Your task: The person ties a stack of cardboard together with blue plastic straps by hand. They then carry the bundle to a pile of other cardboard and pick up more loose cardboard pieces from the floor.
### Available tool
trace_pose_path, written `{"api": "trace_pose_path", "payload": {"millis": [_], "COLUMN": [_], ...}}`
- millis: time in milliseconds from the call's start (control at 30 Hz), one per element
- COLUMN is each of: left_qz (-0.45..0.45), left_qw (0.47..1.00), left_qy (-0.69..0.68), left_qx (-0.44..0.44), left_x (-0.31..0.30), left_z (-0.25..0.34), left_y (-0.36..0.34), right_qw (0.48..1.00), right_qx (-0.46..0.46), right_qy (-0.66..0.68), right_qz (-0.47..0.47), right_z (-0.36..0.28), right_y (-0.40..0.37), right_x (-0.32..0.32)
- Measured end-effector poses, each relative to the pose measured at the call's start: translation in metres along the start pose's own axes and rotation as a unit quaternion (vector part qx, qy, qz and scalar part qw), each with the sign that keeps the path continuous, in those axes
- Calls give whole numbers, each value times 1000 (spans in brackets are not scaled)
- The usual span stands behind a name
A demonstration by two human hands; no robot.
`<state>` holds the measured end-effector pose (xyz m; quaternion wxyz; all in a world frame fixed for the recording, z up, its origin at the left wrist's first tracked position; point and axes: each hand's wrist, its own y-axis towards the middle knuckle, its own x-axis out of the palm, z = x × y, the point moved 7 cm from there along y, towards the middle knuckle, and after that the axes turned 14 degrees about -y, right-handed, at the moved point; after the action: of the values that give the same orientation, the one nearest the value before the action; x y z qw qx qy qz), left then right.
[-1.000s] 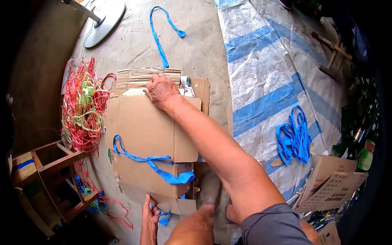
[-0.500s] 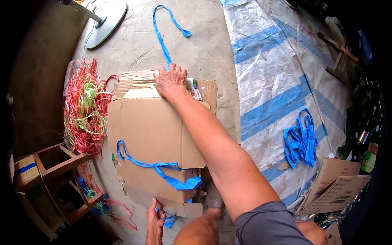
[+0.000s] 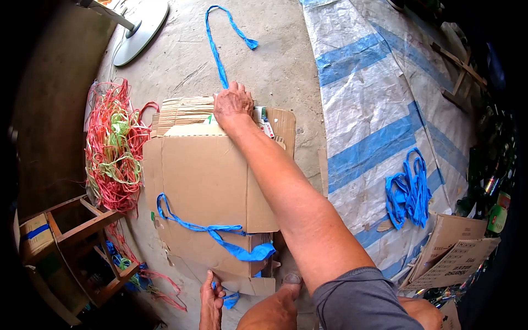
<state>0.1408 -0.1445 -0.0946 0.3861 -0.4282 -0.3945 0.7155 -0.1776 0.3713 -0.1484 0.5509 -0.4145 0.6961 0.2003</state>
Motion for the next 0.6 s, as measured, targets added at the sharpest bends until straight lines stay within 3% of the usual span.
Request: {"api": "trace_pose_path", "payload": {"millis": [167, 200, 333, 433, 600], "left_qz": [14, 15, 15, 20, 17], "left_qw": [1000, 1000, 1000, 1000, 1000], "left_qy": [-13, -10, 3, 9, 19], "left_qx": [-9, -6, -1, -2, -10], "left_x": [-6, -6, -3, -2, 2], "left_z": [-3, -3, 0, 1, 4], "left_y": [8, 7, 2, 0, -7], "right_qw": [969, 951, 916, 907, 900], "right_qx": [-115, -123, -61, -38, -40], "right_qy": [185, 224, 320, 385, 407], "right_qz": [118, 176, 233, 164, 150], "right_z": [-6, -9, 5, 10, 10], "right_y": [6, 5, 8, 12, 10], "right_x": [-5, -12, -24, -17, -23]}}
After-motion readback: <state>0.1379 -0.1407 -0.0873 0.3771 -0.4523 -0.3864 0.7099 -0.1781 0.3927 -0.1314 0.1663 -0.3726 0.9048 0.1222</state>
